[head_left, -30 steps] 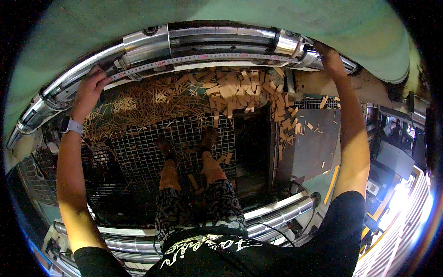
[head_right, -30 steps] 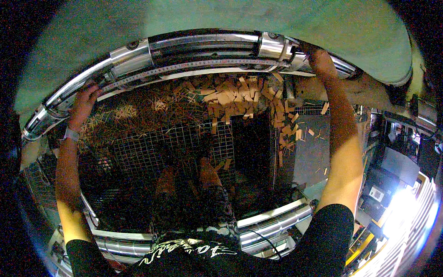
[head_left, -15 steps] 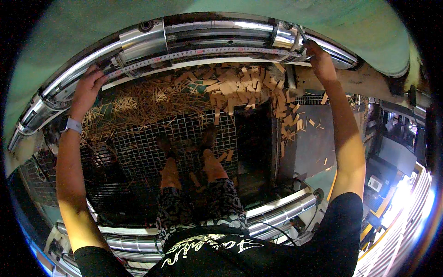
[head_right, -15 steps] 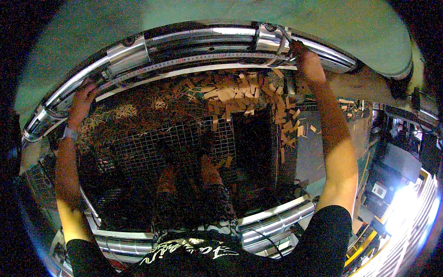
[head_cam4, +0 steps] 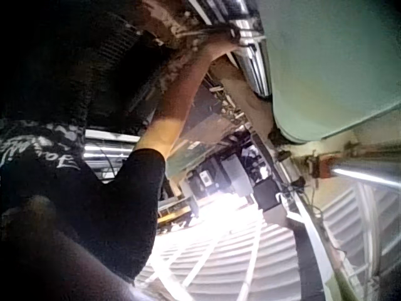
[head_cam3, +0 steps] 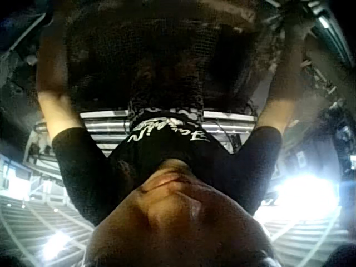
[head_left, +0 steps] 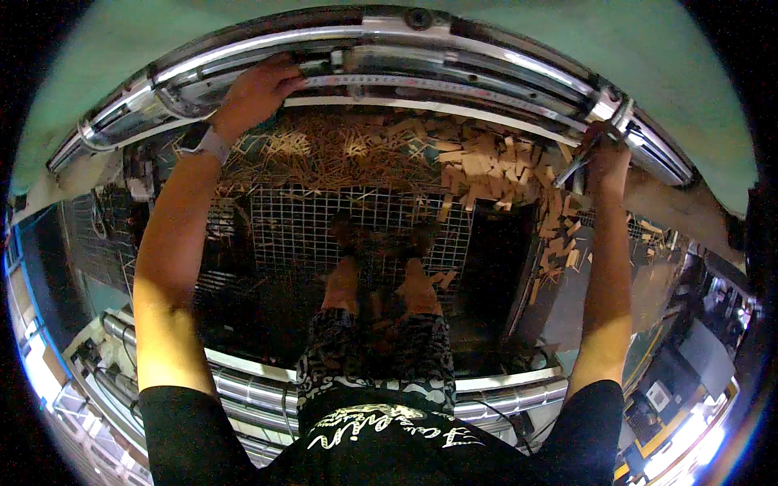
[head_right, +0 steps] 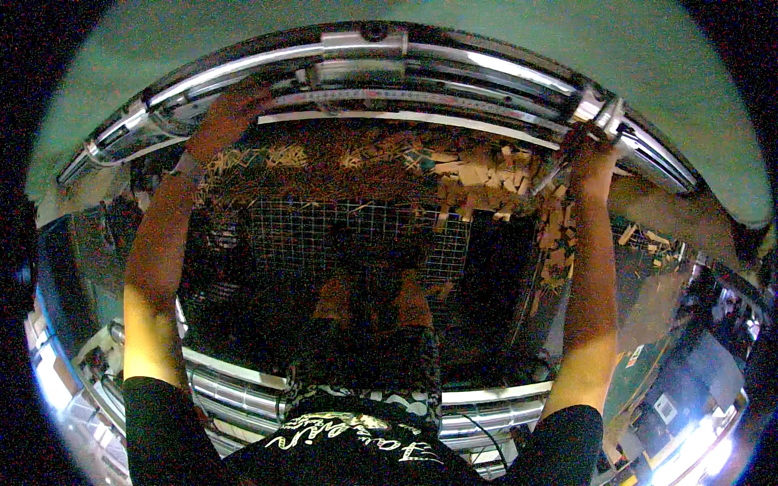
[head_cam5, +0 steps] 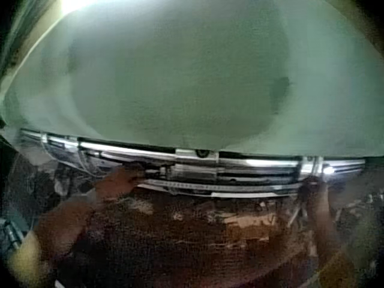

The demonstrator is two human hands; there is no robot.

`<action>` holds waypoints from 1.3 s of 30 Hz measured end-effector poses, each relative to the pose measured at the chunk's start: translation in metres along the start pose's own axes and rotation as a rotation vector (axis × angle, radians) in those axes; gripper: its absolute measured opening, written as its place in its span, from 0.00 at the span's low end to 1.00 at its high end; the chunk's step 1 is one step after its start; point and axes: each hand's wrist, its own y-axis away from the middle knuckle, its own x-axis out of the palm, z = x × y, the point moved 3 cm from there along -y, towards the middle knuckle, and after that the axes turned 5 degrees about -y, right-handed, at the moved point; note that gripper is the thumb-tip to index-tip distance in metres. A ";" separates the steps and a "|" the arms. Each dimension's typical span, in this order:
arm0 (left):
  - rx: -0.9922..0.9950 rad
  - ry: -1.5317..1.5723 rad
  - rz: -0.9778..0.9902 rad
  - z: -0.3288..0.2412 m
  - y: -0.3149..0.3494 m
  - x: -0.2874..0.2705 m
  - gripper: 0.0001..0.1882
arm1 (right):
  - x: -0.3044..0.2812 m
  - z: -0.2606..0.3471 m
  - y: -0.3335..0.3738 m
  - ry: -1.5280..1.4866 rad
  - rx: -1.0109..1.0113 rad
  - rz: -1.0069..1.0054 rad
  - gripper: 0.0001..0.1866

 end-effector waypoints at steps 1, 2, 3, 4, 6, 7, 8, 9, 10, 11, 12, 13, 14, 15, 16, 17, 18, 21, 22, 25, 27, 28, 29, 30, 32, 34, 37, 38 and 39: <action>-0.044 0.043 0.029 0.002 -0.001 -0.001 0.12 | 0.005 -0.006 -0.004 -0.164 0.010 0.017 0.07; -0.015 0.050 -0.012 0.003 -0.001 0.000 0.12 | 0.001 -0.022 -0.019 -0.325 0.022 0.031 0.06; 0.021 0.057 -0.055 0.004 -0.003 0.001 0.12 | -0.008 -0.037 -0.040 -0.092 -0.201 0.130 0.08; 0.061 0.066 -0.098 0.003 -0.006 0.001 0.12 | -0.019 -0.054 -0.060 0.118 -0.441 0.176 0.10; 0.032 0.053 -0.095 0.003 -0.001 0.002 0.11 | -0.007 -0.052 -0.068 0.165 -0.443 0.149 0.13; 0.045 0.075 -0.086 0.006 -0.002 0.004 0.11 | 0.000 -0.050 -0.073 -0.022 -0.312 0.154 0.14; 0.058 0.096 -0.079 0.009 -0.002 0.006 0.11 | 0.007 -0.047 -0.077 -0.203 -0.188 0.138 0.15; 0.043 0.074 -0.051 0.015 0.001 0.010 0.11 | 0.040 -0.011 -0.063 -0.540 -0.050 0.115 0.13; 0.045 0.060 -0.027 0.021 0.001 0.013 0.11 | 0.059 0.011 -0.048 -0.870 0.086 0.071 0.13; 0.054 0.050 -0.007 0.023 -0.002 0.016 0.10 | 0.062 0.017 -0.043 -0.862 0.068 0.044 0.13; 0.051 0.081 -0.033 0.023 -0.005 0.016 0.10 | 0.062 0.020 -0.045 -0.854 0.050 0.013 0.14; 0.053 0.116 -0.059 0.020 -0.006 0.014 0.10 | 0.060 0.022 -0.048 -0.844 0.030 -0.023 0.15; 0.056 0.157 -0.090 0.017 -0.007 0.014 0.10 | 0.062 0.025 -0.043 -0.802 -0.081 0.090 0.15; -0.030 0.136 0.021 0.026 -0.005 0.018 0.10 | 0.062 0.023 -0.037 -0.682 -0.077 0.058 0.14; -0.033 0.151 -0.032 0.027 -0.002 0.015 0.11 | 0.066 0.029 -0.026 -0.562 -0.072 0.031 0.13; -0.032 0.176 -0.083 0.027 0.000 0.016 0.11 | 0.069 0.031 -0.017 -0.622 -0.095 0.069 0.12; -0.013 0.143 -0.083 0.034 0.002 0.021 0.12 | 0.072 0.034 -0.007 -0.681 -0.116 0.113 0.11; -0.046 0.188 0.017 0.025 -0.003 0.016 0.09 | 0.058 0.019 0.019 -0.568 0.026 0.029 0.06; -0.058 0.197 0.033 0.023 -0.005 0.014 0.09 | 0.052 0.018 0.032 -0.680 0.109 -0.066 0.06; 0.024 0.194 -0.028 0.018 -0.003 0.008 0.09 | 0.007 -0.006 0.035 -0.534 0.171 -0.039 0.11; -0.018 0.215 0.003 0.015 -0.005 0.006 0.09 | -0.037 -0.027 0.014 0.067 -0.112 0.062 0.14; -0.046 0.224 0.017 0.015 -0.004 0.007 0.09 | -0.044 -0.019 0.011 0.245 -0.208 0.079 0.14; -0.008 0.244 -0.067 0.024 0.000 0.012 0.09 | -0.044 -0.004 0.010 0.389 -0.188 0.060 0.15; -0.038 0.230 -0.018 0.035 0.005 0.020 0.09 | -0.045 0.008 0.008 0.534 -0.169 0.040 0.15; -0.054 0.210 0.095 0.041 -0.002 0.016 0.09 | -0.080 -0.017 -0.018 0.453 -0.207 0.125 0.15; -0.013 0.184 0.040 0.039 -0.001 0.012 0.08 | -0.075 -0.002 -0.023 0.571 -0.354 0.213 0.16; 0.041 0.245 -0.092 0.020 -0.003 0.009 0.08 | -0.085 -0.007 -0.039 0.519 -0.322 0.233 0.18; 0.054 0.238 -0.077 0.019 -0.002 0.008 0.08 | -0.082 -0.004 -0.042 0.462 -0.245 0.220 0.18; 0.068 0.230 -0.063 0.019 -0.002 0.007 0.08 | -0.082 -0.004 -0.047 0.386 -0.159 0.253 0.20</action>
